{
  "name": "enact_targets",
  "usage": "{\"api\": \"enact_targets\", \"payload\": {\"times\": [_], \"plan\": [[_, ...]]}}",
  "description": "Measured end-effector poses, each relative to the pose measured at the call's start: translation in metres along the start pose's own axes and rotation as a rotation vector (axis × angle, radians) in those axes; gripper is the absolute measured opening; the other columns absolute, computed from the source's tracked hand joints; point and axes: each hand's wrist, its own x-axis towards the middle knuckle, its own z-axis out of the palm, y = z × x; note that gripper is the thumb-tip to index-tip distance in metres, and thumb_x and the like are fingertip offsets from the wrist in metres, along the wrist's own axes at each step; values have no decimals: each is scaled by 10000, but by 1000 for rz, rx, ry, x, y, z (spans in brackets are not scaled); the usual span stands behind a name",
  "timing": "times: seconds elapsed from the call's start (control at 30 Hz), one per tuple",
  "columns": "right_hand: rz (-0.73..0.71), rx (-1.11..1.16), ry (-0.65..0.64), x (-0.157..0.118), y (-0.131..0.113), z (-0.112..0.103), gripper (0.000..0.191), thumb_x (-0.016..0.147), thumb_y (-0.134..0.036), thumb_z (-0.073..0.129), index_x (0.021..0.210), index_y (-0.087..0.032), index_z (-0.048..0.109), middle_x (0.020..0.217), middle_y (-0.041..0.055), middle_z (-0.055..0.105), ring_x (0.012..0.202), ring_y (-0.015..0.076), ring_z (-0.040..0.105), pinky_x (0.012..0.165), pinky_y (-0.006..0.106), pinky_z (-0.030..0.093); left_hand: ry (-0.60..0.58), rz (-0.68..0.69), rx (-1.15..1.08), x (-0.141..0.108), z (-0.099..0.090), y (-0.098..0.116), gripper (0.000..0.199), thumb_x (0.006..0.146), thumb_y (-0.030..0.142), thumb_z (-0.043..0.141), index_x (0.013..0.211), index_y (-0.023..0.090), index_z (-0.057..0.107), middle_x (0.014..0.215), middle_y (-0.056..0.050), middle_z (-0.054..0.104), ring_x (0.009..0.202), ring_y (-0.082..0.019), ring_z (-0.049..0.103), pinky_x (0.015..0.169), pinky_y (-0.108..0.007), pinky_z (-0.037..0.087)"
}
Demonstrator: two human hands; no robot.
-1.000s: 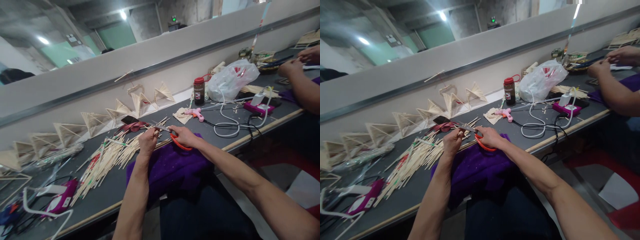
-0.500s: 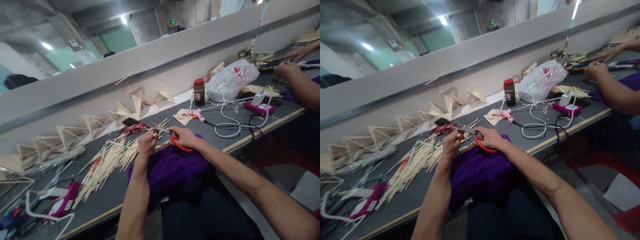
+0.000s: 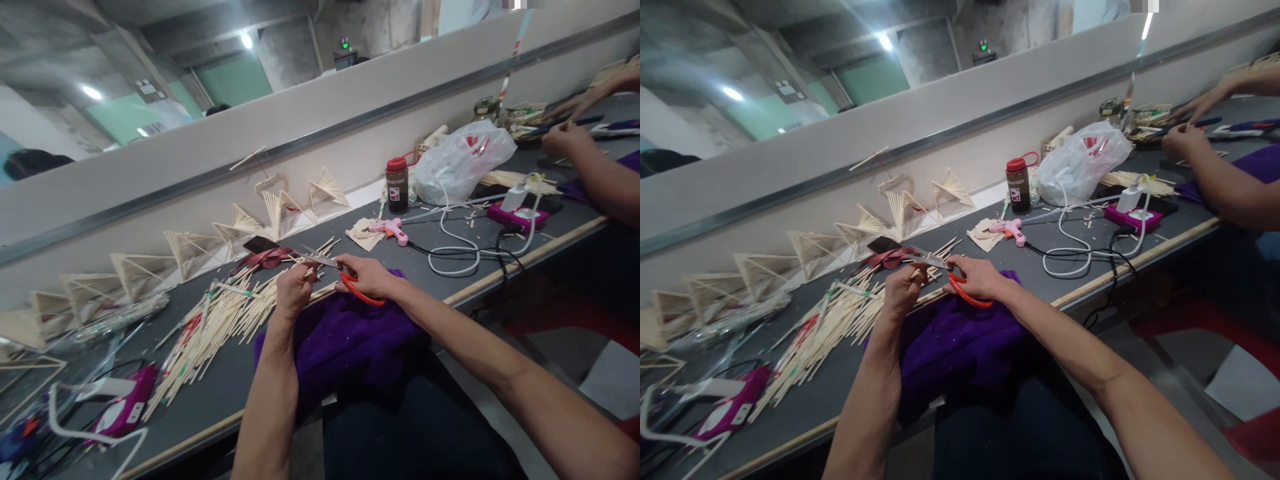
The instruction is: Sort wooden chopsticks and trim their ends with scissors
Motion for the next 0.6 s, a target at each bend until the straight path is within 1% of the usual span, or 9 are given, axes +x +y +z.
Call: {"api": "enact_targets", "payload": {"times": [0.1, 0.17, 0.23, 0.37, 0.43, 0.6], "plan": [[-18, 40, -10, 0, 1, 0, 460, 748, -444, 575, 1141, -220, 490, 671, -49, 483, 585, 100, 434, 580, 207, 307, 5, 10, 6, 0, 1, -2, 281, 815, 224, 397, 643, 193, 616, 709, -25, 678, 664, -131, 612, 644, -223, 426], [-19, 40, 0, 0, 1, 1, 371, 767, -357, 550, 1109, -220, 508, 653, -53, 471, 566, 93, 414, 573, 202, 301, 0, -6, 37, 0, 2, -2, 290, 824, 240, 399, 644, 194, 622, 678, -27, 669, 658, -134, 610, 627, -224, 419], [-3, 20, 12, 1, 2, 2, 341, 766, -305, 534, 1096, -222, 520, 647, -50, 475, 560, 93, 407, 571, 201, 299, -12, -27, 58, 1, 3, -3, 290, 833, 258, 400, 681, 196, 638, 653, -27, 661, 650, -139, 607, 611, -225, 410], [51, -23, 7, 3, 5, 4, 376, 746, -300, 553, 1115, -233, 530, 640, -37, 499, 559, 103, 418, 560, 203, 299, -43, -57, 58, 2, 5, -3, 255, 827, 253, 413, 808, 203, 661, 653, -19, 663, 633, -142, 604, 587, -223, 393], [71, -41, 3, 4, 6, 5, 373, 746, -299, 552, 1113, -236, 539, 647, -28, 518, 559, 107, 427, 556, 204, 299, -49, -75, 46, 2, 5, -3, 259, 833, 263, 412, 826, 208, 664, 660, -15, 666, 626, -140, 601, 581, -221, 388], [83, -61, 3, 6, 6, 6, 385, 755, -324, 536, 1130, -238, 543, 666, -12, 558, 564, 116, 451, 557, 211, 306, -50, -99, 17, 3, 6, -6, 313, 865, 352, 389, 819, 207, 663, 642, -15, 661, 595, -134, 586, 567, -218, 378]]}}
